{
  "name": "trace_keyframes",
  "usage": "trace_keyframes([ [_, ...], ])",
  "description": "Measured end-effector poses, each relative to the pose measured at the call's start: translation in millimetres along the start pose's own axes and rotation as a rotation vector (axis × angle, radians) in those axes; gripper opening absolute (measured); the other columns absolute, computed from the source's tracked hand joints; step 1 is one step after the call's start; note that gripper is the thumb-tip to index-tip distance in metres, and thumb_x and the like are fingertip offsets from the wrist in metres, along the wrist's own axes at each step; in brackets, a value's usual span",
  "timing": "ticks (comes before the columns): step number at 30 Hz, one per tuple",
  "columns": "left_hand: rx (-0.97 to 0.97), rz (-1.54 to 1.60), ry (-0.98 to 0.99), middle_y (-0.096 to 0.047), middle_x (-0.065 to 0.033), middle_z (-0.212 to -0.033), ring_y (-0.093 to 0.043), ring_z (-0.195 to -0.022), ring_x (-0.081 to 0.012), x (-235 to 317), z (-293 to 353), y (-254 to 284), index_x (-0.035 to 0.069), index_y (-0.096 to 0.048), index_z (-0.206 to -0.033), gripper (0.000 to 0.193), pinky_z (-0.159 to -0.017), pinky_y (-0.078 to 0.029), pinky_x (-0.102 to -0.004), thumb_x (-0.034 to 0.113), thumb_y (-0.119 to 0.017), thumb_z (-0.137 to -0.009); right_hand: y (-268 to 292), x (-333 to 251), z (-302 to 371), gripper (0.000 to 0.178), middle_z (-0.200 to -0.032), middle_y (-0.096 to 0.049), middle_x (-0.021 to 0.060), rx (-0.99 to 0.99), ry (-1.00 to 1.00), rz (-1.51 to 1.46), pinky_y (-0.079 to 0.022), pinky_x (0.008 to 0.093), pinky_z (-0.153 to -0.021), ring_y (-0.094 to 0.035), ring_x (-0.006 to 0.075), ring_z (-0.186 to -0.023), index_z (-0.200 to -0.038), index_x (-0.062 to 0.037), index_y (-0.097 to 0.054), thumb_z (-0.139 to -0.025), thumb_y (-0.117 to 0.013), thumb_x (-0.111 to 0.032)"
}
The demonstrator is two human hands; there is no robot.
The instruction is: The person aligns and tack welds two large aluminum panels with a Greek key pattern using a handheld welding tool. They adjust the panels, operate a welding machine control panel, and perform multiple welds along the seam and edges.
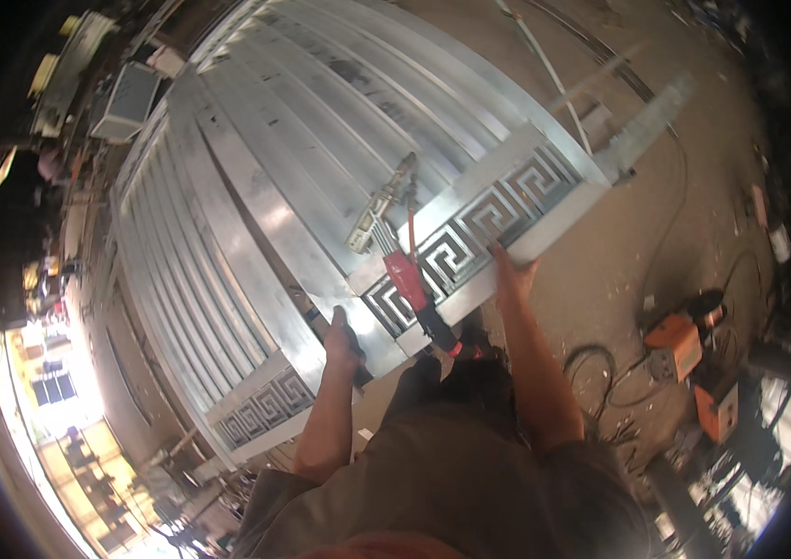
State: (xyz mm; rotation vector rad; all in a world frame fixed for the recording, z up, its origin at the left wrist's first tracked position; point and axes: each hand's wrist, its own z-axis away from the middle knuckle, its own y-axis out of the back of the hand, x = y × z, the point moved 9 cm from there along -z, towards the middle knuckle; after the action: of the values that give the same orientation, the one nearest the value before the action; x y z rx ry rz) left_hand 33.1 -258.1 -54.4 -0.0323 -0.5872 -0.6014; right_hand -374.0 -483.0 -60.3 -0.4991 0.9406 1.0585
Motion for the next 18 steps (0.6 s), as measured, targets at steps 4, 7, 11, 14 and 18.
trace_keyframes([
  [4, 0.013, -0.082, 0.002, -0.041, 0.0068, -0.063, -0.038, -0.053, -0.0118, -1, 4, 1, 0.02, -0.06, -0.094, 0.032, -0.047, -0.029, -0.0346, 0.047, -0.075, -0.104, 7, 3, -10, 0.097, -0.151, -0.059, 0.021, 0.116, 0.039, 0.144, -0.052, 0.0438, -0.111, -0.062, 0.0315, -0.134, -0.161, -0.0015, -0.044, -0.081, -0.091, -0.029],
  [7, -0.004, -0.05, -0.024, -0.053, 0.0023, -0.078, -0.047, -0.069, -0.0156, -3, 0, -1, 0.012, -0.064, -0.104, 0.04, -0.063, -0.039, -0.0387, 0.05, -0.079, -0.101, 11, 2, -19, 0.097, -0.152, -0.059, 0.0241, 0.207, 0.083, 0.256, -0.052, 0.0448, -0.112, -0.063, 0.0347, -0.135, -0.158, 0.0018, -0.048, -0.076, -0.089, -0.031],
  [11, -0.019, -0.065, 0.019, -0.065, -0.0065, -0.117, -0.061, -0.104, -0.0219, -14, -9, -4, 0.003, -0.064, -0.133, 0.051, -0.09, -0.052, -0.0427, 0.044, -0.076, -0.105, 8, -1, -26, 0.092, -0.146, -0.064, 0.025, 0.168, 0.104, 0.185, -0.052, 0.0456, -0.11, -0.066, 0.0366, -0.131, -0.153, 0.0068, -0.052, -0.076, -0.086, -0.032],
  [14, -0.065, 0.067, -0.019, -0.059, -0.0024, -0.102, -0.055, -0.088, -0.0177, -16, -6, -13, 0.005, -0.061, -0.123, 0.041, -0.075, -0.045, -0.04, 0.042, -0.072, -0.107, 7, -6, -23, 0.087, -0.141, -0.068, 0.0236, 0.198, 0.144, 0.217, -0.052, 0.0454, -0.108, -0.067, 0.0356, -0.127, -0.149, 0.009, -0.056, -0.077, -0.086, -0.028],
  [18, -0.028, 0.01, -0.026, -0.046, 0.0046, -0.073, -0.039, -0.061, -0.0108, -12, 7, -16, 0.005, -0.062, -0.104, 0.044, -0.05, -0.03, -0.0368, 0.048, -0.072, -0.105, 6, -10, -22, 0.082, -0.141, -0.068, 0.0224, 0.159, 0.147, 0.133, -0.052, 0.0446, -0.109, -0.067, 0.0351, -0.126, -0.148, 0.008, -0.057, -0.079, -0.086, -0.025],
])
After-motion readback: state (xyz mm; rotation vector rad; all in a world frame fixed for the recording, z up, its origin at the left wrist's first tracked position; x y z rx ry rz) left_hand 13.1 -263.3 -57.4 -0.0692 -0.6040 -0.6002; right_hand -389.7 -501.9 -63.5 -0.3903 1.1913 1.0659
